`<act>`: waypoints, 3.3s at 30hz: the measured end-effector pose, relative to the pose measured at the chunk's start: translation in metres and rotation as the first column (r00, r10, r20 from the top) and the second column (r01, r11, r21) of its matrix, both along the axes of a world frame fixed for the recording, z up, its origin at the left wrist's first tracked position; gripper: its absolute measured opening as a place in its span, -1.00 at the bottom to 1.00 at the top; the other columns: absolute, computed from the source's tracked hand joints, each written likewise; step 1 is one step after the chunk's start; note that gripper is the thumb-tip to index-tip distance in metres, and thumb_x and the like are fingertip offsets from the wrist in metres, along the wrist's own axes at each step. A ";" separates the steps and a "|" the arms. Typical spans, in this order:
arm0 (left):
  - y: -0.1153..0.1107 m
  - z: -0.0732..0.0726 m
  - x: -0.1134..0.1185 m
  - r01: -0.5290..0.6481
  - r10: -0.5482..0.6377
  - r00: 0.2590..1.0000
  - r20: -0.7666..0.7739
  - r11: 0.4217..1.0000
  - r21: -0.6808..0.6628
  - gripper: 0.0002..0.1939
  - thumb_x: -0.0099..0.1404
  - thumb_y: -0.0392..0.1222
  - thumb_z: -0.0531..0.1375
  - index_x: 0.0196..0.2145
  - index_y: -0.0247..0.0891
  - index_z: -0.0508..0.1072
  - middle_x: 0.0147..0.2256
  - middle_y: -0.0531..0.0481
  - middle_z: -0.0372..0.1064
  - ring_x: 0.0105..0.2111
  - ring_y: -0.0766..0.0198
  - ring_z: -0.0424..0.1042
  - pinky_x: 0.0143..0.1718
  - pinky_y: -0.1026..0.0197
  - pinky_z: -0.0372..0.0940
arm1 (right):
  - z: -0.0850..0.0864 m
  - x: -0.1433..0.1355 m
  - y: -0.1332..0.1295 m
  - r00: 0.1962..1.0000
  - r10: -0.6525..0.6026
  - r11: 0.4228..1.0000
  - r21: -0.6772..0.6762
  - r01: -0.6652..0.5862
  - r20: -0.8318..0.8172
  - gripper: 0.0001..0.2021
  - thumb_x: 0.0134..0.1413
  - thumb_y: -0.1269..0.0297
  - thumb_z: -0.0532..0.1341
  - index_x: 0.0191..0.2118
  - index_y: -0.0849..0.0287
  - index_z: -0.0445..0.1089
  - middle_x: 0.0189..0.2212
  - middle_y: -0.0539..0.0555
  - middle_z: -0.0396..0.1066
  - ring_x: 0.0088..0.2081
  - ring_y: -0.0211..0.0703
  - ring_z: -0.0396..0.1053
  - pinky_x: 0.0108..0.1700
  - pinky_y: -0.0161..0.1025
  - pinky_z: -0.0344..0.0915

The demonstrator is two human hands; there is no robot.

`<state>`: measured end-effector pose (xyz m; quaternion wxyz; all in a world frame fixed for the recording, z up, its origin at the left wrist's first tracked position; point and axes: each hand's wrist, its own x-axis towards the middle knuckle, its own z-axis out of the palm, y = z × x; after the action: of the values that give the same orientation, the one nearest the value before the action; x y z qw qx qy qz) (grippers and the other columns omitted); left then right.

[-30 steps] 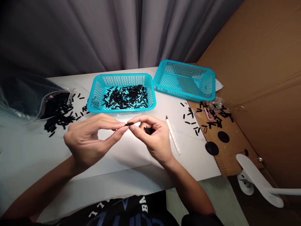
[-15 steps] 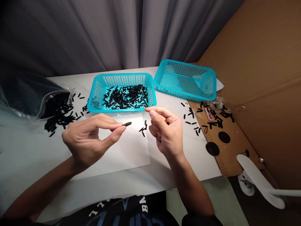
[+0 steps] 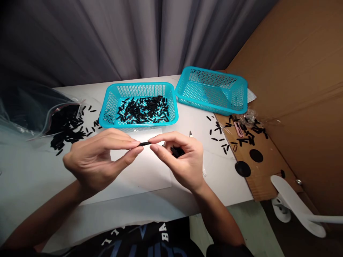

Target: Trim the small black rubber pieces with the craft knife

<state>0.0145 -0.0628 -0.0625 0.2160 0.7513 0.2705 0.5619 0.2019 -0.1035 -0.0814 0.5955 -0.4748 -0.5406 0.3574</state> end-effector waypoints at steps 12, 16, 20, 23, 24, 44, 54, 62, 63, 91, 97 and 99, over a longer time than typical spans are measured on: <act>0.001 0.001 0.000 0.036 -0.034 0.999 -0.029 0.997 0.071 -0.80 0.26 -0.43 0.46 -0.25 -0.22 0.59 -0.37 0.08 0.65 -0.37 0.29 0.60 -0.33 0.19 0.51 | 0.003 -0.002 -0.003 0.999 0.020 0.999 0.047 -0.019 -0.037 -0.89 0.17 0.41 0.45 -0.22 0.04 0.66 -0.64 -0.15 0.31 -0.61 -0.36 0.17 -0.54 -0.32 0.07; 0.001 0.003 0.000 0.037 -0.030 0.995 -0.092 0.997 0.072 -0.80 0.26 -0.46 0.44 -0.25 -0.24 0.57 -0.35 0.07 0.65 -0.32 0.29 0.61 -0.27 0.20 0.50 | 0.004 -0.002 -0.003 0.999 0.019 0.999 0.031 -0.018 -0.034 -0.88 0.19 0.42 0.43 -0.21 0.03 0.65 -0.63 -0.16 0.31 -0.60 -0.38 0.16 -0.52 -0.33 0.09; -0.001 0.005 -0.002 0.091 -0.101 0.992 -0.070 0.986 -0.139 -0.84 0.28 -0.40 0.44 -0.25 -0.21 0.60 -0.35 0.06 0.65 -0.36 0.28 0.59 -0.29 0.18 0.47 | 0.002 -0.002 -0.002 1.000 0.018 0.999 0.031 -0.017 -0.015 -0.89 0.19 0.41 0.44 -0.23 0.02 0.65 -0.63 -0.16 0.30 -0.59 -0.37 0.15 -0.51 -0.32 0.10; -0.003 0.006 -0.003 0.128 -0.143 0.990 -0.012 0.919 -0.373 -0.87 0.29 -0.38 0.43 -0.30 -0.18 0.62 -0.36 0.07 0.64 -0.38 0.27 0.57 -0.30 0.15 0.46 | 0.000 -0.003 -0.001 1.000 0.014 1.000 0.019 -0.013 -0.004 -0.90 0.18 0.39 0.45 -0.24 0.01 0.66 -0.64 -0.16 0.29 -0.58 -0.34 0.16 -0.50 -0.30 0.11; -0.003 0.007 -0.003 0.134 -0.145 0.989 0.007 0.894 -0.428 -0.87 0.28 -0.38 0.43 -0.31 -0.17 0.62 -0.37 0.07 0.65 -0.37 0.26 0.57 -0.29 0.15 0.45 | -0.001 -0.003 0.000 1.000 0.011 1.000 0.013 -0.011 -0.002 -0.91 0.18 0.38 0.45 -0.24 0.01 0.66 -0.64 -0.16 0.29 -0.58 -0.34 0.16 -0.49 -0.30 0.11; 0.012 0.002 -0.002 0.078 -0.135 0.989 -0.056 0.815 -0.574 -0.84 0.34 -0.35 0.32 -0.19 -0.17 0.69 -0.27 0.07 0.63 -0.31 0.36 0.51 -0.25 0.32 0.42 | -0.018 0.046 0.029 0.983 -0.016 0.964 -0.259 0.064 0.183 -0.91 0.22 0.35 0.41 -0.32 0.16 0.68 -0.47 -0.01 0.57 -0.45 -0.31 0.32 -0.37 -0.33 0.19; 0.017 -0.006 -0.001 0.117 -0.141 0.990 0.014 0.753 -0.648 -0.95 0.28 -0.27 0.38 -0.28 -0.20 0.59 -0.31 0.05 0.59 -0.31 0.32 0.56 -0.25 0.29 0.48 | -0.051 0.072 -0.002 0.883 -0.208 0.887 -0.462 -0.011 -0.420 -0.56 0.07 0.05 0.43 -0.54 0.10 0.19 -0.62 -0.20 -0.03 -0.63 -0.41 -0.11 -0.64 -0.48 0.02; 0.015 -0.005 0.000 0.091 -0.149 0.988 -0.039 0.766 -0.636 -0.93 0.28 -0.21 0.39 -0.27 -0.20 0.60 -0.31 0.03 0.59 -0.32 0.29 0.55 -0.27 0.27 0.44 | -0.075 0.020 -0.002 0.947 -0.198 0.870 -0.491 0.051 -0.252 -0.44 0.26 -0.30 0.20 -0.51 0.08 0.20 -0.67 -0.15 0.10 -0.68 -0.37 -0.06 -0.69 -0.40 -0.11; 0.014 -0.005 0.000 0.089 -0.147 0.988 -0.040 0.772 -0.630 -0.93 0.28 -0.21 0.39 -0.28 -0.20 0.60 -0.31 0.03 0.59 -0.32 0.29 0.54 -0.27 0.26 0.44 | -0.076 0.013 0.000 0.969 -0.155 0.875 -0.482 0.045 -0.191 -0.42 0.29 -0.29 0.17 -0.54 0.09 0.22 -0.69 -0.14 0.11 -0.68 -0.37 -0.05 -0.67 -0.37 -0.09; 0.021 -0.009 -0.011 0.074 -0.081 0.996 0.021 0.731 -0.678 -0.84 0.25 -0.08 0.45 -0.21 -0.11 0.71 -0.26 0.00 0.66 -0.26 0.23 0.64 -0.12 0.26 0.56 | -0.052 0.159 0.042 0.315 -0.217 0.818 -0.003 0.575 0.924 -0.76 0.45 0.21 0.20 0.04 0.24 0.50 0.02 0.23 0.54 0.08 0.08 0.49 0.18 0.14 0.40; 0.019 -0.006 -0.011 0.056 -0.063 0.998 0.012 0.750 -0.660 -0.85 0.26 -0.08 0.44 -0.21 -0.09 0.74 -0.29 0.00 0.67 -0.30 0.24 0.63 -0.18 0.27 0.57 | -0.072 0.216 0.034 0.106 -0.115 0.561 -0.023 0.828 0.988 -0.63 0.38 0.15 0.31 0.19 0.18 0.43 0.16 0.19 0.45 0.09 0.06 0.50 0.10 0.12 0.51; 0.019 -0.005 -0.011 0.056 -0.068 0.998 0.007 0.760 -0.647 -0.86 0.26 -0.09 0.44 -0.21 -0.09 0.74 -0.27 -0.01 0.68 -0.28 0.24 0.63 -0.17 0.26 0.57 | -0.076 0.220 0.033 0.087 -0.086 0.550 -0.026 0.835 0.992 -0.63 0.39 0.15 0.31 0.19 0.18 0.43 0.16 0.20 0.46 0.09 0.06 0.50 0.10 0.11 0.51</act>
<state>0.0033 -0.0439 -0.0674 0.4779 0.6441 0.4245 0.4202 0.4220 -0.0706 -0.1575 0.0522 -0.9020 -0.4228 -0.0705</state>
